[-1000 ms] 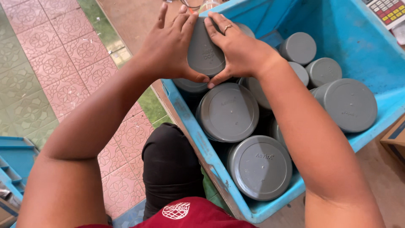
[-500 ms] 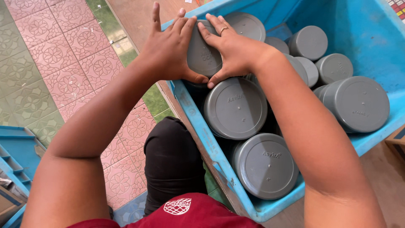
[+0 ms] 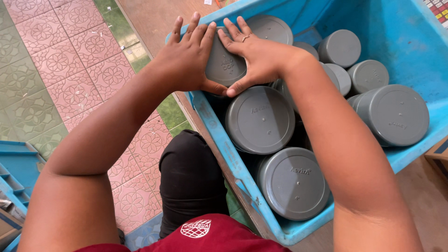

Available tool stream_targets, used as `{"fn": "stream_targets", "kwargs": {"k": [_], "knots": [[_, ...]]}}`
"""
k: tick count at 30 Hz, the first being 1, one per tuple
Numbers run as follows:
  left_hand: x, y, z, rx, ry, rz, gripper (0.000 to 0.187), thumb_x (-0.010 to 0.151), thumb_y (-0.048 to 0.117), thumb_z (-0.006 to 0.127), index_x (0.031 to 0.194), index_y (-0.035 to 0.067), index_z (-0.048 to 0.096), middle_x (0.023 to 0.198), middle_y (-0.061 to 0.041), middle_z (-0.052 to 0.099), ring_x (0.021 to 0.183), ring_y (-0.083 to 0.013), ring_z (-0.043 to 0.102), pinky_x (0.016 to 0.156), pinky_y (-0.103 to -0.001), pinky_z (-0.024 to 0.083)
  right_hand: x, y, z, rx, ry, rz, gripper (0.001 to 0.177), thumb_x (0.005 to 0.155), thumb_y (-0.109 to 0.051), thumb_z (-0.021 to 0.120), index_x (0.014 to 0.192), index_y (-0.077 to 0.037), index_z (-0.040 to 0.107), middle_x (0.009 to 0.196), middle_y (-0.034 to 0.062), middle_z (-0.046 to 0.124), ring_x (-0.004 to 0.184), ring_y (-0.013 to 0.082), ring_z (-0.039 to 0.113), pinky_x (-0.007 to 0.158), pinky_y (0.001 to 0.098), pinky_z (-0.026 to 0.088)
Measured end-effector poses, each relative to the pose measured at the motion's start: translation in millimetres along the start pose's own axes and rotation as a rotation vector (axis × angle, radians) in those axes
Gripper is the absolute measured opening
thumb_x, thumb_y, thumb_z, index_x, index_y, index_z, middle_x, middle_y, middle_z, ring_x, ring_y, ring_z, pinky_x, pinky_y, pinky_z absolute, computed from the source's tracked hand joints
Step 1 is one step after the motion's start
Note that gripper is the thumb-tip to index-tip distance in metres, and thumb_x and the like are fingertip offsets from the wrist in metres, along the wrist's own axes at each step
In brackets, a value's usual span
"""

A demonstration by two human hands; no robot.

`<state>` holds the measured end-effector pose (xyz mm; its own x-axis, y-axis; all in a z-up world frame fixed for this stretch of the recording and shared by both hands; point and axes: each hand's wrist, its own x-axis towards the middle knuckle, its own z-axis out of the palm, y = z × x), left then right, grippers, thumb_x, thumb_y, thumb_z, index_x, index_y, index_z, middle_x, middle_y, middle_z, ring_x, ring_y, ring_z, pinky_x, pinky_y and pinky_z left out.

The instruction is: The person cleans grey PVC pipe caps using a cloth and then organizes them into a blue plastic crate and cardboard boxes.

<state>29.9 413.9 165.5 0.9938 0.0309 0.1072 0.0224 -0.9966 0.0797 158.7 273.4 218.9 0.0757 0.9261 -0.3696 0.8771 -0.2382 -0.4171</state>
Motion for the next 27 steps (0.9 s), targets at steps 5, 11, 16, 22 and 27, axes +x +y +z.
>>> {"fn": "stream_targets", "kwargs": {"k": [5,11,16,22,27], "knots": [[-2.6,2.7,-2.3,-0.013,0.014,0.012,0.132,0.055,0.09,0.045,0.135,-0.01,0.015,0.139,-0.026,0.024,0.132,-0.0365,0.005,0.103,-0.051,-0.002,-0.4,7.1,-0.2,0.02,0.013,-0.042,0.102,0.065,-0.045,0.069,0.14,-0.016,0.006,0.147,0.0069,-0.007,0.134,0.0229,-0.013,0.106,0.0423,0.01],[-3.9,4.7,-0.5,0.004,0.013,0.025,0.131,0.055,0.09,0.043,0.136,-0.008,0.012,0.141,-0.027,0.019,0.132,-0.0355,0.001,0.102,-0.052,-0.004,-4.8,6.3,2.0,0.035,0.038,-0.063,0.102,0.066,-0.042,0.071,0.14,-0.015,0.007,0.147,0.0084,-0.006,0.134,0.0238,-0.012,0.107,0.0418,0.01],[-6.2,5.5,1.1,0.015,0.065,0.062,0.128,0.058,0.089,0.04,0.137,-0.009,0.014,0.141,-0.027,0.021,0.132,-0.0348,0.003,0.102,-0.052,-0.003,-5.2,9.4,4.5,0.046,0.066,-0.082,0.102,0.066,-0.04,0.072,0.14,-0.014,0.008,0.147,0.0087,-0.005,0.134,0.0237,-0.01,0.106,0.0415,0.011],[-5.7,3.5,3.6,0.023,0.128,0.077,0.13,0.057,0.089,0.038,0.136,-0.012,0.017,0.141,-0.03,0.021,0.133,-0.0368,0.006,0.101,-0.056,-0.004,-5.9,7.1,3.9,0.019,0.066,-0.067,0.102,0.066,-0.042,0.071,0.14,-0.014,0.007,0.147,0.0096,-0.004,0.133,0.0253,-0.012,0.106,0.0426,0.01],[-5.5,5.3,1.0,0.024,0.114,0.074,0.126,0.061,0.088,0.031,0.137,-0.012,0.016,0.143,-0.029,0.013,0.133,-0.0366,0.005,0.102,-0.054,-0.006,-6.5,5.4,4.6,-0.031,0.064,-0.077,0.104,0.067,-0.051,0.067,0.14,-0.012,0.004,0.147,0.0103,-0.003,0.133,0.0284,-0.013,0.107,0.0424,0.008]]}}
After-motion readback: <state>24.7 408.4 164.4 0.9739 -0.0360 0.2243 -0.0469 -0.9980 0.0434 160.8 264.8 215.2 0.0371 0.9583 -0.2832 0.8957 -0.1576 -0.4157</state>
